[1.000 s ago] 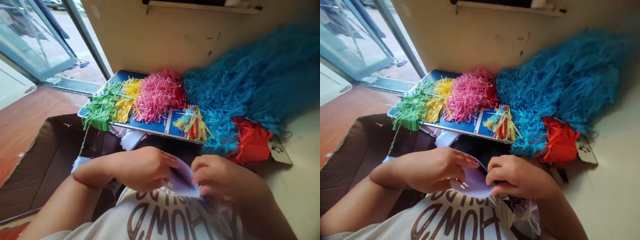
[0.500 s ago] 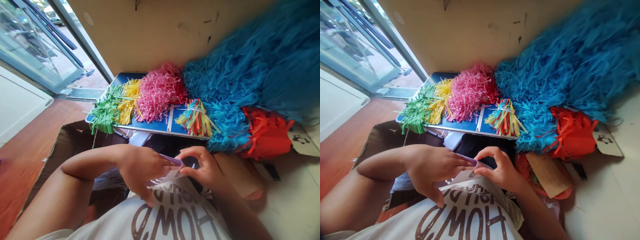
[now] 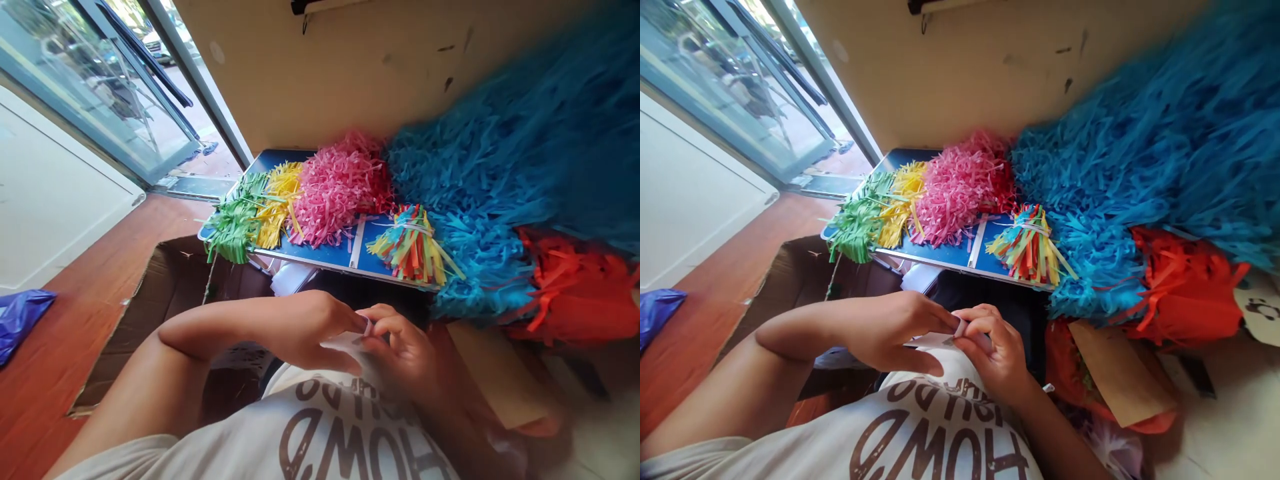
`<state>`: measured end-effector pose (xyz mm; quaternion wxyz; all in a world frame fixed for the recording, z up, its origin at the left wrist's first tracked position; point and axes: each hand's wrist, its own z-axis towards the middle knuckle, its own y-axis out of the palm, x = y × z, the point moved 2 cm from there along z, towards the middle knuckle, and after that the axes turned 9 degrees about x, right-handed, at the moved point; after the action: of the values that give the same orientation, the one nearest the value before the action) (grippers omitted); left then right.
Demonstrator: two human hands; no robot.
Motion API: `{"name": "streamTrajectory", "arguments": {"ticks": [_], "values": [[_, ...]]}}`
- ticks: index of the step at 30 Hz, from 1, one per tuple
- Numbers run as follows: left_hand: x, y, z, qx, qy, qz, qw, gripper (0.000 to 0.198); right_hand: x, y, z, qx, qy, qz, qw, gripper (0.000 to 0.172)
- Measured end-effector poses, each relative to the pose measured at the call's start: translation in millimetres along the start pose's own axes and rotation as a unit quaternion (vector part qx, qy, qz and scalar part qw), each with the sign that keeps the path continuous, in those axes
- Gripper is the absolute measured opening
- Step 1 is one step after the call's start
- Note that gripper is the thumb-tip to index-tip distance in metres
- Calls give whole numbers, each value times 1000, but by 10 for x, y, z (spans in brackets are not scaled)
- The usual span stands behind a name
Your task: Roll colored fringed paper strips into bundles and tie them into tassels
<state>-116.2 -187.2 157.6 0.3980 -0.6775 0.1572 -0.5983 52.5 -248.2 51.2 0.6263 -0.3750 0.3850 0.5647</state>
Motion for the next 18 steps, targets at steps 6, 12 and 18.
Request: {"name": "streamTrajectory", "arguments": {"ticks": [6,12,18], "values": [[37,-4,-137,106,-49,67,991,28,11,67,-30,40,-10,19,999,10],[-45,-13,-149,134,-47,38,989,24,-32,57,-31,43,-52,-96,993,9],[-95,-42,-142,129,-42,15,991,28,-92,51,15,12,-96,-191,977,10]]}}
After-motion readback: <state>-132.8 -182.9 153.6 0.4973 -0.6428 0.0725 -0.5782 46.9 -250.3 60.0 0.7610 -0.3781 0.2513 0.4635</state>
